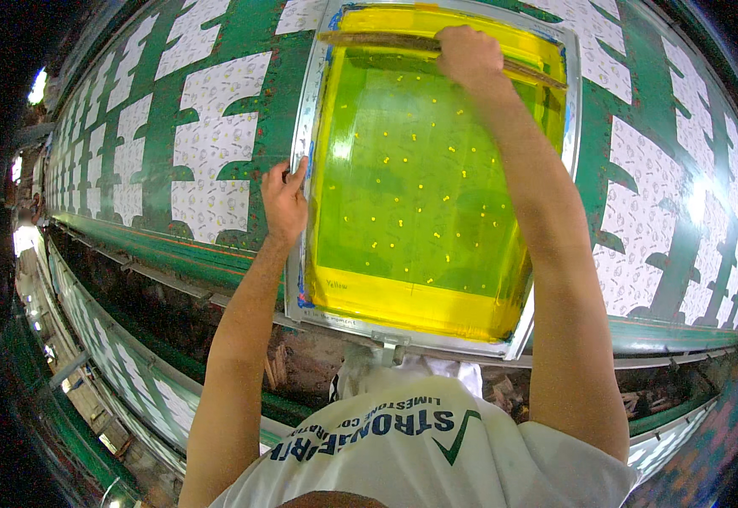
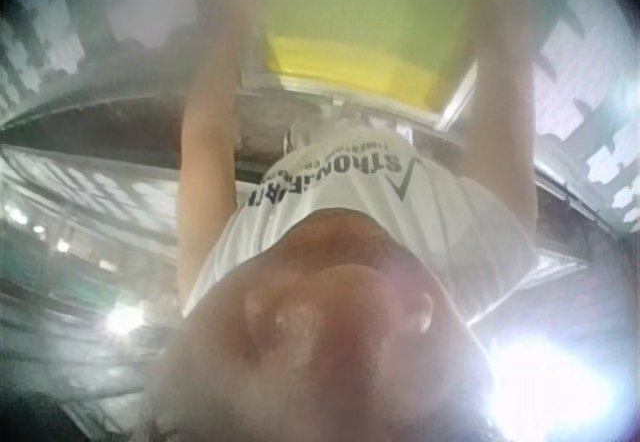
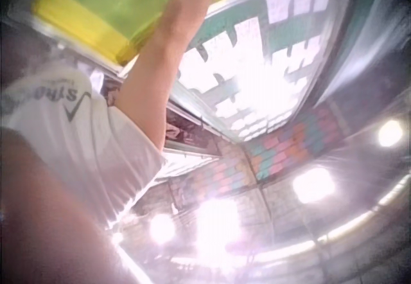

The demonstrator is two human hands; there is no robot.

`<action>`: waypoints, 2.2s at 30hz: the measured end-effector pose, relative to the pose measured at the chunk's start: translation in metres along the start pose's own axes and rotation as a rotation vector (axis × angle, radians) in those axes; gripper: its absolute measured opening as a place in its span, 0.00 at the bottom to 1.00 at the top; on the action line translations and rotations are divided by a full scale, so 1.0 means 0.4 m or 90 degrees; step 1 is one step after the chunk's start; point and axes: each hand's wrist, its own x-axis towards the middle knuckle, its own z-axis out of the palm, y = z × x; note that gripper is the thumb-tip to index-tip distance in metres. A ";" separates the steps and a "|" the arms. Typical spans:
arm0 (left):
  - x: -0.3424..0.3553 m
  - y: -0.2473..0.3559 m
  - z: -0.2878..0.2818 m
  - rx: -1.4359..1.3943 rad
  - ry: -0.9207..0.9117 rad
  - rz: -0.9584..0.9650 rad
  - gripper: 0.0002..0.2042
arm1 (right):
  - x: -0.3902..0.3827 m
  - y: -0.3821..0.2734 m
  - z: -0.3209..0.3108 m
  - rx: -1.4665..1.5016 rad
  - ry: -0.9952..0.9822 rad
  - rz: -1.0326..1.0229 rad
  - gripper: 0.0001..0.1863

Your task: The person repeatedly uses a squeegee to pull a viscous green substance across a screen printing frame, then lifts and carries the frame to a nearby table. The task involves consistent back-and-forth strokes and handling of the frame and squeegee.

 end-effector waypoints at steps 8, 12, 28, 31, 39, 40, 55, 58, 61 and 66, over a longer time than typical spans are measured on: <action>0.001 -0.003 0.004 0.025 -0.008 -0.004 0.28 | 0.175 0.144 0.061 0.003 0.217 -0.020 0.13; 0.000 -0.010 0.007 0.032 0.016 0.022 0.27 | 0.133 0.135 0.039 0.030 0.012 0.027 0.17; -0.001 -0.039 0.030 0.012 0.053 0.076 0.25 | -0.581 -0.203 0.006 0.104 -0.123 0.253 0.10; 0.000 -0.047 0.042 0.003 0.073 0.085 0.24 | -0.725 -0.273 0.021 0.108 -0.144 0.227 0.10; 0.003 -0.054 0.058 0.007 0.067 0.061 0.19 | -1.087 -0.439 0.041 0.138 -0.113 0.105 0.20; 0.002 -0.053 0.057 0.003 0.085 0.073 0.19 | -1.099 -0.444 0.040 0.130 -0.094 0.092 0.20; 0.010 -0.050 0.063 0.030 0.116 0.069 0.20 | -1.120 -0.415 -0.013 0.141 -0.211 0.008 0.20; 0.013 -0.049 0.060 0.032 0.111 0.071 0.20 | -1.140 -0.409 -0.007 0.186 -0.200 -0.013 0.24; 0.014 -0.049 0.057 0.047 0.092 0.070 0.19 | -1.163 -0.383 -0.015 0.265 -0.186 -0.049 0.33; 0.013 -0.044 0.047 0.057 0.069 0.044 0.20 | -1.210 -0.292 -0.040 0.401 -0.241 -0.074 0.35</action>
